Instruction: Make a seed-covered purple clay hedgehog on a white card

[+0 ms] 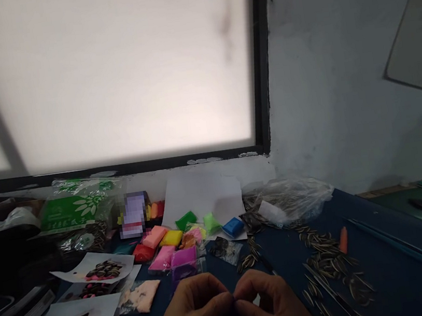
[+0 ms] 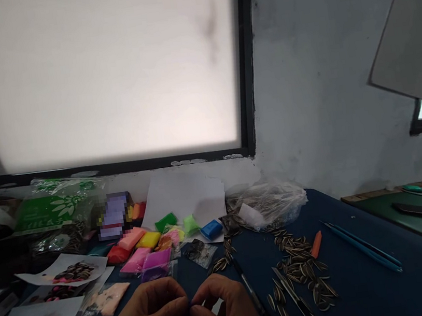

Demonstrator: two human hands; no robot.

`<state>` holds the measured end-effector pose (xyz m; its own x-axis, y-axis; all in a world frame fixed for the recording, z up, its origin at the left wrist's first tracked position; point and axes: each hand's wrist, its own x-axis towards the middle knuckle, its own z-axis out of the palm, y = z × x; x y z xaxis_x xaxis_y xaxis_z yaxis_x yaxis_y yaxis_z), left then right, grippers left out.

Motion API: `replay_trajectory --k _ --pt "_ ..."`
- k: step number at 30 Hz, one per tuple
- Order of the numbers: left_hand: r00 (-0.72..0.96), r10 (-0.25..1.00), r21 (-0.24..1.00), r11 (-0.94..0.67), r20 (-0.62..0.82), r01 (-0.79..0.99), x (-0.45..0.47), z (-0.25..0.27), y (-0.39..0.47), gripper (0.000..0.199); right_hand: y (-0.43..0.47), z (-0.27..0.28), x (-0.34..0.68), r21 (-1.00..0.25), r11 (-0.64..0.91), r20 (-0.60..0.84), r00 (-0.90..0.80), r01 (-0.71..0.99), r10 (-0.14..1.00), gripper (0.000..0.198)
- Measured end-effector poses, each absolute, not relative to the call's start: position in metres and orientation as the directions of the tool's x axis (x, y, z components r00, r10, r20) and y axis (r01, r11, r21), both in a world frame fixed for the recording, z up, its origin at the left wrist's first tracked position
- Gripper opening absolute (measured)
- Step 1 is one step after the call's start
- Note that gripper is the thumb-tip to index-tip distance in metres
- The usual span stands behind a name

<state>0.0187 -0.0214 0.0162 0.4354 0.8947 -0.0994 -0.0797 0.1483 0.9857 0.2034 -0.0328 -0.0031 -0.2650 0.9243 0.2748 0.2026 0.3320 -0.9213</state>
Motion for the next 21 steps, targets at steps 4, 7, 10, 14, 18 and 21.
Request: replay_trajectory --k 4,7,10,14,18,21 --pt "0.439 0.892 0.980 0.172 -0.110 -0.104 0.019 0.014 -0.019 0.056 -0.035 0.001 0.204 -0.907 0.371 0.310 -0.282 0.197 0.908 0.038" --pt "0.487 0.868 0.966 0.202 -0.101 -0.159 0.019 0.021 -0.023 0.044 -0.038 0.009 0.206 -0.918 0.330 0.265 -0.277 0.222 0.924 0.030" --pt "0.509 0.855 0.961 0.214 -0.098 -0.175 0.019 0.025 -0.026 0.034 -0.041 0.016 0.207 -0.923 0.274 0.197 -0.282 0.269 0.939 0.018" --pt "0.508 0.854 0.968 0.210 -0.113 -0.136 0.019 0.022 -0.026 0.025 -0.042 0.022 0.208 -0.882 0.396 0.309 -0.319 0.257 0.896 0.010" --pt "0.522 0.847 0.973 0.191 -0.096 -0.130 0.020 0.020 -0.026 0.023 -0.042 0.025 0.208 -0.878 0.399 0.308 -0.326 0.265 0.894 0.012" --pt "0.541 0.836 0.974 0.188 -0.090 -0.129 0.021 0.018 -0.024 0.025 -0.041 0.025 0.208 -0.897 0.365 0.273 -0.337 0.248 0.901 0.018"
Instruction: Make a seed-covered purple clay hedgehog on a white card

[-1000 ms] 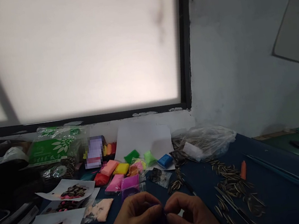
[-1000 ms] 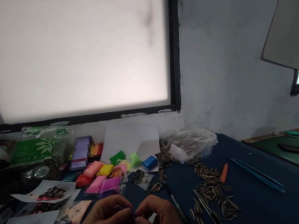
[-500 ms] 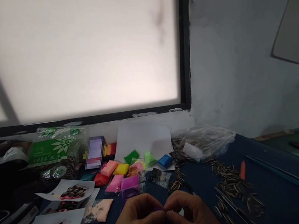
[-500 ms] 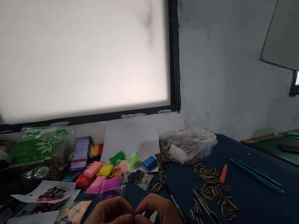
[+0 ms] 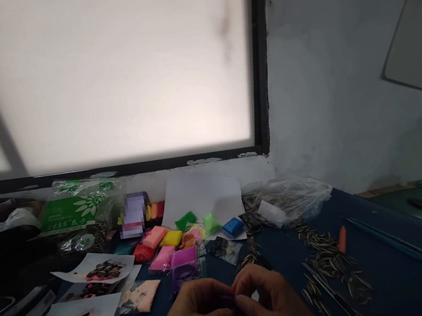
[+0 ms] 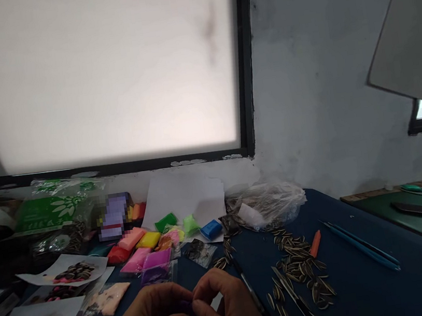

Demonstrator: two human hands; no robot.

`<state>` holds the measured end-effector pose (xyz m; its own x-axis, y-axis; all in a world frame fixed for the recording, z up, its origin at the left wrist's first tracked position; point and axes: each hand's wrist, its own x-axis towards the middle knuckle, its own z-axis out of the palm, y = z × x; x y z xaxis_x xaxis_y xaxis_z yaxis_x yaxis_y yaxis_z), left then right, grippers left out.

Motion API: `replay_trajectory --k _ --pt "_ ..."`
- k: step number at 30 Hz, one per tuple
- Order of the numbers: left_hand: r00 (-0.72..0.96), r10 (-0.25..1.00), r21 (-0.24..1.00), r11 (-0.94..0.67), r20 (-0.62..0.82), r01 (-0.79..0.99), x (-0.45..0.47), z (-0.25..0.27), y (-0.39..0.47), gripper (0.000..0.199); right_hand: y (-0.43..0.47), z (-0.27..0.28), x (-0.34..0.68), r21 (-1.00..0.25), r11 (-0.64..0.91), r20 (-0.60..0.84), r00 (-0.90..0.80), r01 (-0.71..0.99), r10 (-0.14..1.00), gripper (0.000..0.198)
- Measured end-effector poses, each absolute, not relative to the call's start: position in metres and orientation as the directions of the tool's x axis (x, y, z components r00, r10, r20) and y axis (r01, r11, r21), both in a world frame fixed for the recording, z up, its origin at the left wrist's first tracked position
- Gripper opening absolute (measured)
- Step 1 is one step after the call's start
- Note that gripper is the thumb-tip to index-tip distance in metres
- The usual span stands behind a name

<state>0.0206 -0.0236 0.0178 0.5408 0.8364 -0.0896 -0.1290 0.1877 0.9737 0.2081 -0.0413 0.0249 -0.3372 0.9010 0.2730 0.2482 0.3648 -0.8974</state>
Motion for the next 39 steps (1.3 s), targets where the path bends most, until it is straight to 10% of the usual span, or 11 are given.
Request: replay_trajectory --k 20,39 --pt "0.500 0.847 0.960 0.262 -0.182 -0.095 0.016 0.012 -0.018 0.050 -0.044 0.043 0.207 -0.900 0.255 0.131 -0.340 0.353 0.931 0.023" --pt "0.495 0.855 0.979 0.198 -0.153 -0.039 0.018 -0.003 -0.011 0.063 -0.038 0.028 0.210 -0.833 0.421 0.312 -0.324 0.359 0.893 0.020"
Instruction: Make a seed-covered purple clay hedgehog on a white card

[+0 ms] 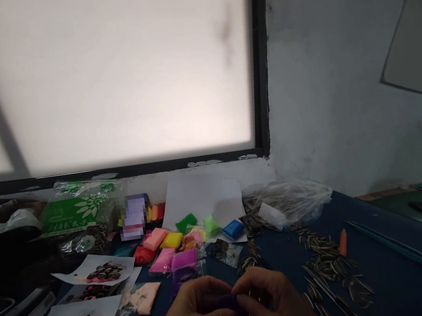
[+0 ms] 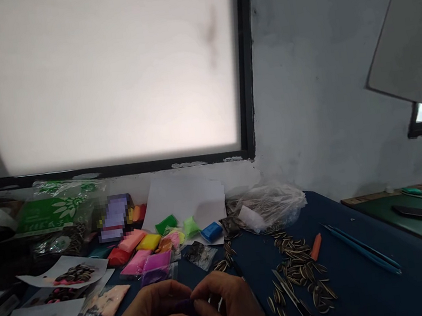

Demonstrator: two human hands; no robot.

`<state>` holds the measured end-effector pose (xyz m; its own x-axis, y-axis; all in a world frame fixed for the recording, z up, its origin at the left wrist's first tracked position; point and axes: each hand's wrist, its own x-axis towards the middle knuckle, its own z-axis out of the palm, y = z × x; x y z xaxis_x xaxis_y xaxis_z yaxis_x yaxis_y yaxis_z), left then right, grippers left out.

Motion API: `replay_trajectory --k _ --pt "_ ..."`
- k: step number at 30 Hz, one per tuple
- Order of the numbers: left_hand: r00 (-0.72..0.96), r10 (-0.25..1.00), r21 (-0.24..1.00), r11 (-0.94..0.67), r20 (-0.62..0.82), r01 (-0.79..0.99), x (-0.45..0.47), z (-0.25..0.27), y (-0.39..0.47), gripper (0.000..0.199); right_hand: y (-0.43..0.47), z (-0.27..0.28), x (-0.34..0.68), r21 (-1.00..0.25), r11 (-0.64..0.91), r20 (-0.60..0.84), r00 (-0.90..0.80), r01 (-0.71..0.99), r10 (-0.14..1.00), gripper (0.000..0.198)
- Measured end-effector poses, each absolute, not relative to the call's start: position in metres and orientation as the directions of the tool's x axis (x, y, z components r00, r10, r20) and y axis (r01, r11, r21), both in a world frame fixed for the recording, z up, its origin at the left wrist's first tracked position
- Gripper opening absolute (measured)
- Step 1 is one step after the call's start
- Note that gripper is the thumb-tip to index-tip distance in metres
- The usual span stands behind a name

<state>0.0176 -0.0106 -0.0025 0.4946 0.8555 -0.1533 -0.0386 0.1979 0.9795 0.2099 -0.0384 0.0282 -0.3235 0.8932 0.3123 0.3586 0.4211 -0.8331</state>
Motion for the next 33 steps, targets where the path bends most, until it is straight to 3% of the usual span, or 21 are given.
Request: replay_trajectory --k 4,14,24,33 --pt "0.496 0.852 0.980 0.196 -0.166 -0.009 0.019 -0.004 -0.012 0.050 -0.038 0.027 0.209 -0.807 0.470 0.356 -0.342 0.356 0.870 0.022" --pt "0.469 0.865 0.983 0.179 -0.179 0.045 0.017 -0.001 -0.012 0.046 -0.037 0.021 0.210 -0.743 0.606 0.465 -0.431 0.286 0.773 0.023" --pt "0.444 0.877 0.976 0.215 -0.184 -0.020 0.019 0.004 -0.015 0.055 -0.038 0.023 0.210 -0.713 0.637 0.488 -0.446 0.291 0.750 0.024" --pt "0.570 0.806 0.979 0.205 -0.159 -0.017 0.009 0.014 -0.015 0.044 -0.040 0.024 0.208 -0.709 0.658 0.482 -0.506 0.254 0.715 0.028"
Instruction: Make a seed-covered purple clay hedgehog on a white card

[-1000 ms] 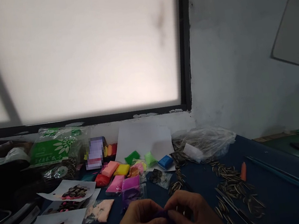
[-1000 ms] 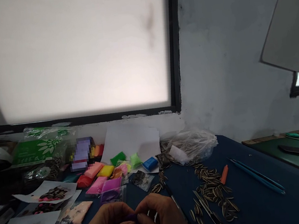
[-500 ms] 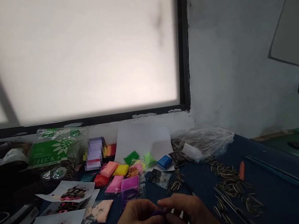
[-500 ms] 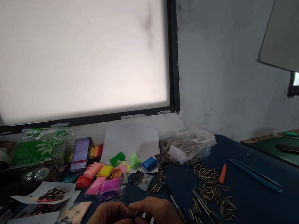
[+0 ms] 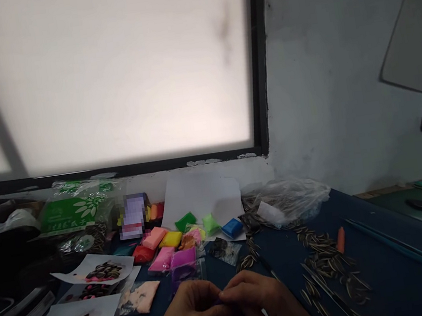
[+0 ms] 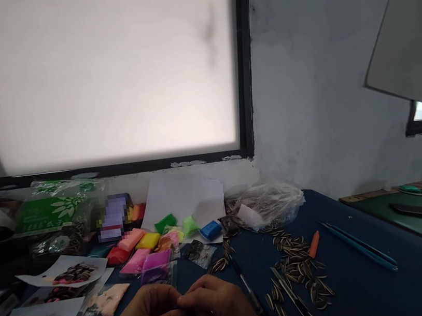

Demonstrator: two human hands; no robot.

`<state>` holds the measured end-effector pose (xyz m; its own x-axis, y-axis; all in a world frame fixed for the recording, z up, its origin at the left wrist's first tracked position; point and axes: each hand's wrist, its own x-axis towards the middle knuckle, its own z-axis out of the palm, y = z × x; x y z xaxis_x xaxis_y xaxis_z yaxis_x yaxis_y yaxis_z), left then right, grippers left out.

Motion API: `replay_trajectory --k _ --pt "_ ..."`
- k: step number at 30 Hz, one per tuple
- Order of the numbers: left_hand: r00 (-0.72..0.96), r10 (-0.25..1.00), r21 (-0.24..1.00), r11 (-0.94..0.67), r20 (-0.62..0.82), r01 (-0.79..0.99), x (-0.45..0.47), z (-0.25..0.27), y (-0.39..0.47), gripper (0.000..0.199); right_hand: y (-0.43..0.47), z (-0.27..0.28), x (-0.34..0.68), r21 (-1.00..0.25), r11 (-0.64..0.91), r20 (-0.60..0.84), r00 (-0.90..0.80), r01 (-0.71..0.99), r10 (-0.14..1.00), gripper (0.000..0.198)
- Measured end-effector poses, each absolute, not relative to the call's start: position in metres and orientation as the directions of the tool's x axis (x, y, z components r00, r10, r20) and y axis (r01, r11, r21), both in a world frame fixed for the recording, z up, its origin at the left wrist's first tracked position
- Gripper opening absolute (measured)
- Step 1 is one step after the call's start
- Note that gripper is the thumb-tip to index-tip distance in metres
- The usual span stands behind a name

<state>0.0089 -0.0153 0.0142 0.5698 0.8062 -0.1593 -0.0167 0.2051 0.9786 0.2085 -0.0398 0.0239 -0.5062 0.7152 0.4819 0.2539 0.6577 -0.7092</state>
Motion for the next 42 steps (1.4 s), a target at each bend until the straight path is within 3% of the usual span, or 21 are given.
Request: replay_trajectory --k 6,11,20,27,32,42 --pt "0.521 0.837 0.972 0.229 -0.166 -0.057 0.010 0.012 -0.013 0.052 -0.044 0.020 0.208 -0.858 0.416 0.321 -0.316 0.302 0.893 0.026" --pt "0.487 0.849 0.968 0.249 -0.206 -0.025 0.015 0.022 -0.018 0.062 -0.042 0.022 0.207 -0.902 0.331 0.233 -0.335 0.276 0.913 0.024" --pt "0.436 0.894 0.989 0.143 -0.107 -0.049 0.017 0.010 -0.016 0.063 -0.039 0.019 0.205 -0.885 0.354 0.251 -0.332 0.302 0.909 0.026" --pt "0.415 0.900 0.986 0.164 -0.132 -0.041 0.015 0.018 -0.019 0.062 -0.041 0.024 0.206 -0.897 0.321 0.236 -0.285 0.303 0.929 0.032" --pt "0.408 0.904 0.986 0.160 -0.130 -0.040 0.012 0.026 -0.022 0.055 -0.040 0.025 0.206 -0.897 0.274 0.164 -0.315 0.347 0.935 0.022" --pt "0.448 0.891 0.995 0.094 -0.072 -0.027 0.012 0.029 -0.024 0.044 -0.043 0.032 0.204 -0.915 0.237 0.142 -0.290 0.326 0.946 0.021"
